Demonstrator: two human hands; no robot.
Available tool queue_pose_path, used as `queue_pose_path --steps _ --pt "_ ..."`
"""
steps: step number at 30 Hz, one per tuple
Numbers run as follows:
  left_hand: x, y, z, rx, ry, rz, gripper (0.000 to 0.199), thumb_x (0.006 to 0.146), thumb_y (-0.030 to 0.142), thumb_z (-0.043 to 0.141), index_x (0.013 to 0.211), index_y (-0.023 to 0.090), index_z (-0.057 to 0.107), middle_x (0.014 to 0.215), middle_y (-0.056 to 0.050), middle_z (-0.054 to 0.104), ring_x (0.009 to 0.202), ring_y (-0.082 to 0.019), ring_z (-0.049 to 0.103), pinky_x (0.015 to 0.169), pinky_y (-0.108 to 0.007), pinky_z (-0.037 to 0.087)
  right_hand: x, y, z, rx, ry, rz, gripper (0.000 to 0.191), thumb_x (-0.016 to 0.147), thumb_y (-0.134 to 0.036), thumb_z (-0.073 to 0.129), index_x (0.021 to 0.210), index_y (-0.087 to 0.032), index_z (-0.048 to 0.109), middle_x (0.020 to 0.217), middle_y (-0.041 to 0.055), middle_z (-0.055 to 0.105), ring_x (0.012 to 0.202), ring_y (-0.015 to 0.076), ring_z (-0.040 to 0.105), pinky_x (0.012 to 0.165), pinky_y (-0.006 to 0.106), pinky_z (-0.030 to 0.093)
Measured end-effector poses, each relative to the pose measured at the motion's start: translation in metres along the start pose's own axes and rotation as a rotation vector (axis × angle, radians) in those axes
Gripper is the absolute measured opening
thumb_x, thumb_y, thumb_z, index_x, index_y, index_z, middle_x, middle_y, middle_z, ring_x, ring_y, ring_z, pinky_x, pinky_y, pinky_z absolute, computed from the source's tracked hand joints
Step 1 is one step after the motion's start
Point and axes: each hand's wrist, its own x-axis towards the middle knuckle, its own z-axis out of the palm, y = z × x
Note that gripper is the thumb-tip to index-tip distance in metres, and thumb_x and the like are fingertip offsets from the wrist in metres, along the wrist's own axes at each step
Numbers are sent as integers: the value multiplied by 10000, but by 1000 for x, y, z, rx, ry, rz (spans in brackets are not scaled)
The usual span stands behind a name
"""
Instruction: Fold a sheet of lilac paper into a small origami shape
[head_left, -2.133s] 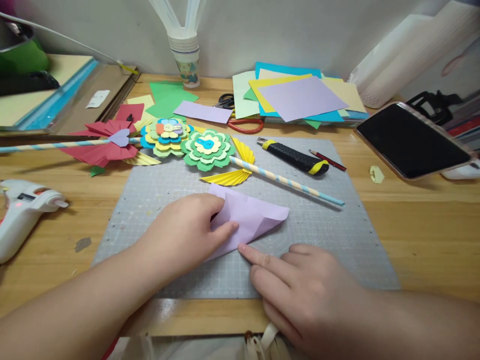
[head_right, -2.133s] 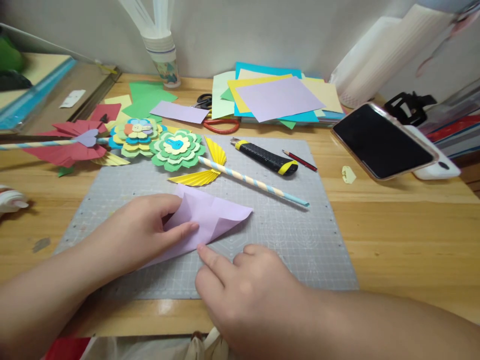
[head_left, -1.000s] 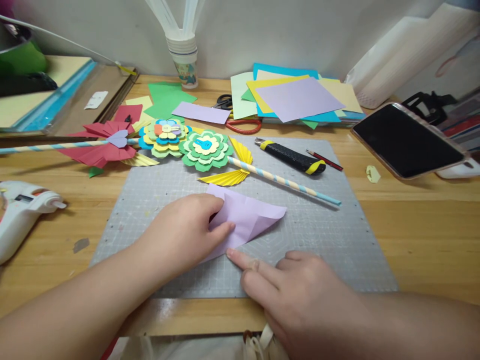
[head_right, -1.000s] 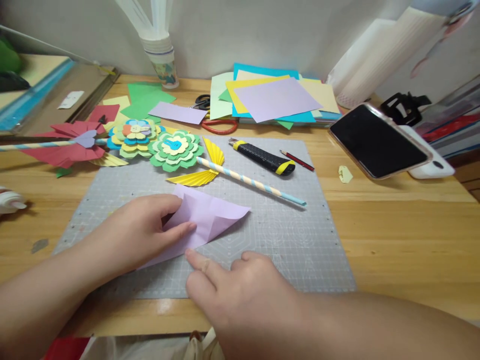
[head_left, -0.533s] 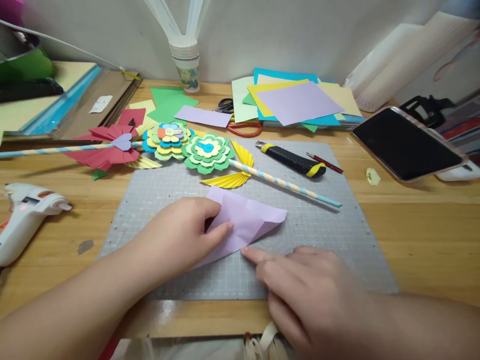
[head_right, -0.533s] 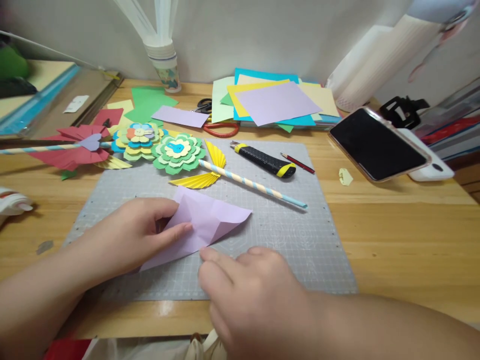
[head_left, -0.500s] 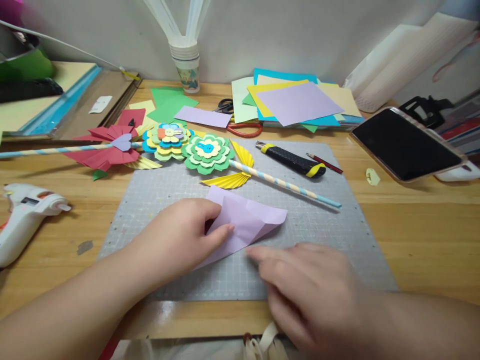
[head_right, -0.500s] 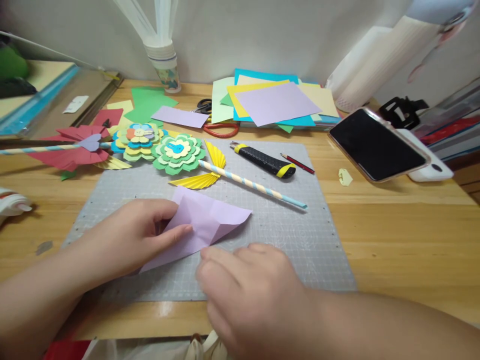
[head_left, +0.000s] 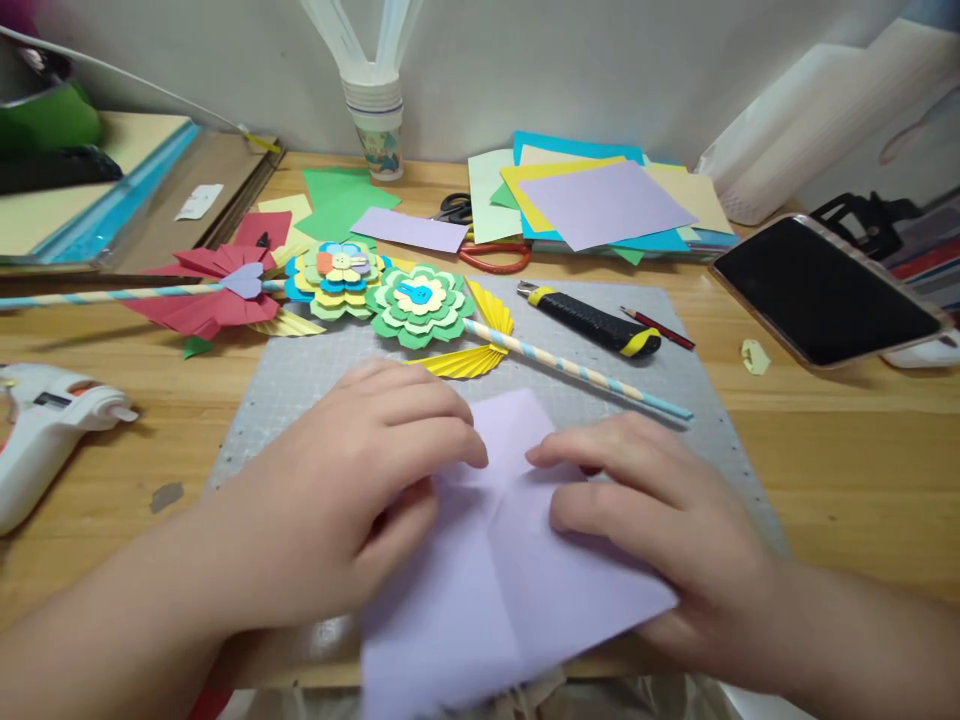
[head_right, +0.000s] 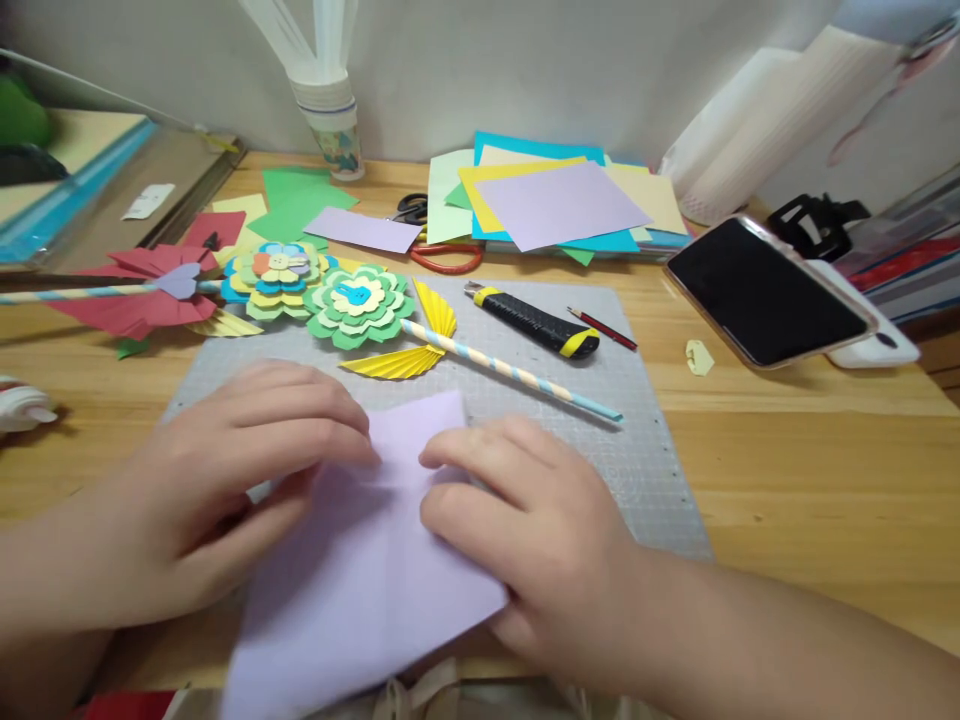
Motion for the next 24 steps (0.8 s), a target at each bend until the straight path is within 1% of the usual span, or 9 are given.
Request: queue_pose_path --steps 5,9,11,13,15,17,19,22,24 --pt "-2 -4 -3 122 -43 55 465 711 39 441 1069 284 610 1142 7 633 1079 -214 557 1024 -401 344 6 16 3 198 128 186 123 823 -140 601 804 -253 555 1088 51 607 1008 225 606 851 378 494" --pt "-10 -4 4 125 -131 25 631 713 93 518 1305 306 464 1352 -30 506 1234 -274 460 1030 -433 353 13 27 10 405 272 417 133 778 -139 616 736 -234 532 1067 58 617 1017 247 627 818 386 519" --pt "-12 -4 10 156 -107 22 615 730 129 558 1318 259 434 1383 -78 466 1281 -308 404 1047 -472 322 15 32 14 495 306 503 125 768 -138 602 731 -227 523 1096 68 617 1028 259 629 771 380 530" --pt "-11 -3 14 196 -32 38 465 758 108 539 1207 219 493 1324 -97 498 1256 -308 411 1048 -492 287 16 35 17 566 315 549 124 752 -147 616 723 -219 520 1120 75 613 1034 267 630 754 380 534" --pt "-7 -3 15 201 -26 77 304 789 61 485 1048 210 540 1185 -71 571 1130 -263 489 1006 -464 306 17 38 20 582 291 551 128 744 -143 623 712 -214 522 1129 75 614 1057 269 624 799 397 528" --pt "-4 -1 14 189 -106 102 209 825 47 446 896 216 547 990 -28 617 935 -214 542 923 -422 350 15 39 22 554 260 523 129 757 -93 556 734 -217 526 1147 68 614 1119 259 599 885 422 501" --pt "-3 0 13 195 -191 90 177 844 64 457 790 218 526 840 -5 612 794 -200 536 822 -396 377 13 36 22 511 251 500 250 724 -12 449 817 -233 519 1202 58 591 1206 241 544 971 451 449" --pt "-5 1 15 190 -258 13 157 810 75 515 765 225 514 797 2 605 742 -210 523 695 -365 371 7 25 17 398 272 424 423 642 36 390 933 -260 470 1267 50 533 1284 229 458 1044 480 372" --pt "-8 1 17 156 -265 -34 136 814 102 516 793 237 517 816 7 608 740 -212 524 662 -352 363 4 14 11 289 211 305 446 656 26 415 993 -261 464 1275 61 515 1278 240 446 1050 484 350"
